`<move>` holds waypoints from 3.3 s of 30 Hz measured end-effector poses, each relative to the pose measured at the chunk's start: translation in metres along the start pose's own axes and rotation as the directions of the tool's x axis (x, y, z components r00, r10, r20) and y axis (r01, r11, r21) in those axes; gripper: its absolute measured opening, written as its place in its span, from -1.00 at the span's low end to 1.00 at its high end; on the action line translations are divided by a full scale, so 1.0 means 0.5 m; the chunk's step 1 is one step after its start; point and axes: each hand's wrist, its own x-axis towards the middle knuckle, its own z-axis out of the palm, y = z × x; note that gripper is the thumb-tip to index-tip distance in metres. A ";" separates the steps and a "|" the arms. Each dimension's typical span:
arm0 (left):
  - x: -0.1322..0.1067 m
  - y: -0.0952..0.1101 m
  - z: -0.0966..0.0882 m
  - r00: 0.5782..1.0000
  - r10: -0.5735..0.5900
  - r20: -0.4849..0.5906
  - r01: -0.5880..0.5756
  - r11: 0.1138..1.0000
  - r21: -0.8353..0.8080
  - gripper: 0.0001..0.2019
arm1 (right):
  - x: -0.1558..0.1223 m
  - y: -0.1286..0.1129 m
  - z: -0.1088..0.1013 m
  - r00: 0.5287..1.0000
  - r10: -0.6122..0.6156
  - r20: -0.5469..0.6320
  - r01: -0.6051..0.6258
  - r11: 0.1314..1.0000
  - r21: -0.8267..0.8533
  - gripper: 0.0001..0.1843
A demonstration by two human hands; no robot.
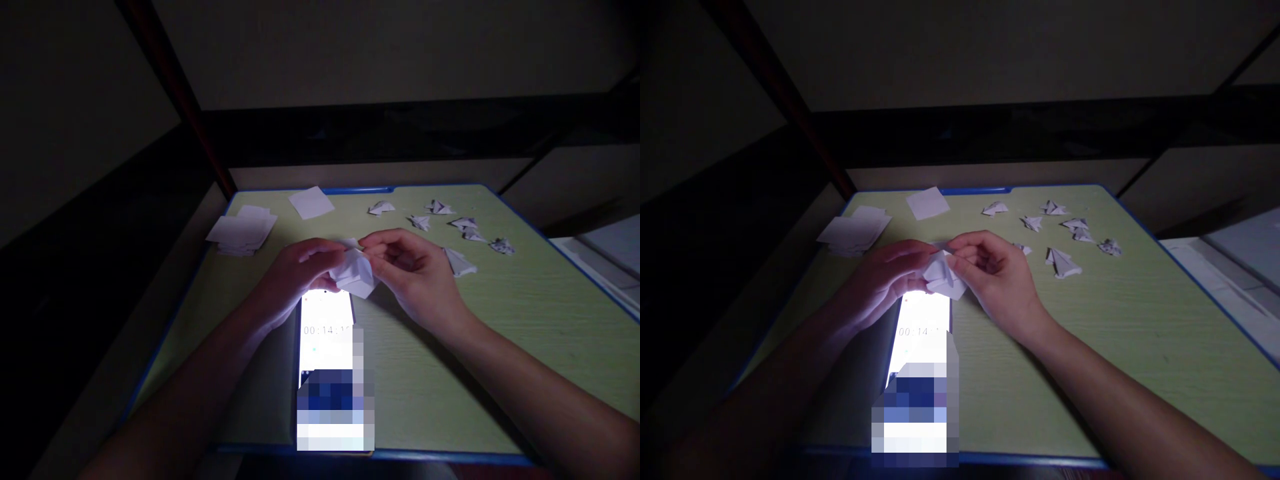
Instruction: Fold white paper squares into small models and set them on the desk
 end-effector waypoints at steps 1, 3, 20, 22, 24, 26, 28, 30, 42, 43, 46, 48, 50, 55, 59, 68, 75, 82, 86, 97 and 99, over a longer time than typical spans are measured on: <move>-0.001 0.001 -0.001 1.000 0.000 -0.008 0.000 1.000 0.005 -0.75 | 0.001 -0.001 0.000 1.000 0.005 0.002 -0.005 1.000 0.003 -0.84; -0.002 0.001 -0.001 1.000 -0.006 -0.014 0.006 1.000 -0.006 -0.77 | 0.001 -0.002 -0.001 1.000 0.026 0.002 -0.026 0.999 0.024 -0.86; 0.000 0.007 0.011 1.000 -0.029 -0.005 0.028 0.982 -0.188 -0.86 | -0.005 -0.004 -0.011 0.988 -0.001 0.151 -0.007 0.999 0.049 -0.84; 0.002 0.002 0.010 0.999 -0.022 0.034 0.028 0.980 -0.196 -0.86 | -0.009 -0.007 -0.006 0.985 0.012 0.172 -0.013 1.000 0.004 -0.85; 0.004 -0.003 0.010 0.998 -0.027 0.065 0.039 0.979 -0.198 -0.82 | -0.012 -0.006 -0.001 0.988 0.006 0.156 -0.005 1.000 -0.006 -0.82; 0.007 -0.007 0.010 0.996 -0.035 0.076 0.051 0.977 -0.208 -0.78 | -0.012 -0.002 0.003 0.992 -0.021 0.121 0.020 1.000 0.005 -0.81; 0.008 -0.010 0.010 0.996 -0.040 0.080 0.057 0.973 -0.226 -0.75 | -0.012 0.000 0.005 0.994 -0.041 0.097 0.039 0.999 0.024 -0.82; 0.009 -0.011 0.009 0.996 -0.042 0.079 0.060 0.969 -0.239 -0.76 | -0.010 0.000 0.006 0.996 -0.043 0.079 0.040 0.998 0.042 -0.85; -0.001 0.011 0.004 0.982 -0.028 0.187 0.049 0.992 -0.113 -0.68 | 0.003 0.003 -0.006 0.962 0.261 -0.083 -0.226 0.928 0.297 -0.95; -0.003 0.014 0.003 0.982 -0.013 0.190 0.031 0.995 -0.095 -0.69 | 0.004 0.002 -0.007 0.955 0.282 -0.092 -0.242 0.920 0.309 -0.94; -0.007 0.017 0.002 0.984 0.009 0.179 0.002 0.998 -0.057 -0.68 | 0.004 0.001 -0.006 0.954 0.287 -0.084 -0.249 0.918 0.308 -0.93; -0.007 0.013 0.002 0.988 0.000 0.157 0.007 0.999 -0.049 -0.68 | 0.001 0.002 -0.004 0.962 0.261 -0.079 -0.228 0.929 0.291 -0.92; -0.004 0.007 0.001 0.993 -0.006 0.119 0.011 0.999 -0.041 -0.69 | -0.001 0.005 -0.002 0.971 0.228 -0.076 -0.201 0.943 0.266 -0.93; 0.001 -0.001 -0.001 1.000 -0.007 0.026 0.009 0.998 -0.063 -0.74 | -0.002 0.003 -0.001 0.987 0.161 -0.025 -0.149 0.951 0.273 -0.89; 0.002 -0.002 0.001 0.999 -0.013 0.036 0.016 0.997 -0.075 -0.78 | 0.001 -0.004 0.002 0.974 0.220 0.058 -0.225 0.900 0.374 -0.84; 0.002 -0.004 0.005 1.000 0.007 -0.030 -0.008 1.000 -0.007 -0.77 | 0.000 -0.006 0.002 0.906 0.386 0.175 -0.424 0.825 0.374 -0.90; 0.002 -0.001 0.011 0.994 0.099 0.036 -0.102 0.989 0.109 -0.61 | 0.002 -0.005 -0.003 0.914 0.382 0.135 -0.405 0.842 0.357 -0.92; 0.006 -0.013 0.011 0.977 0.207 -0.058 -0.190 0.956 0.223 -0.67 | 0.004 -0.001 -0.005 0.928 0.349 0.131 -0.373 0.863 0.340 -0.88; 0.007 -0.013 0.012 0.960 0.270 -0.070 -0.244 0.934 0.261 -0.82 | 0.001 0.003 -0.004 0.927 0.342 0.150 -0.373 0.869 0.325 -0.87; 0.006 -0.010 0.006 0.944 0.297 -0.141 -0.251 0.928 0.275 -0.88 | 0.002 0.002 -0.003 0.920 0.322 0.224 -0.387 0.844 0.372 -0.90; 0.007 -0.012 0.007 0.944 0.295 -0.146 -0.246 0.927 0.284 -0.88 | 0.003 0.006 -0.003 0.918 0.329 0.223 -0.393 0.835 0.385 -0.95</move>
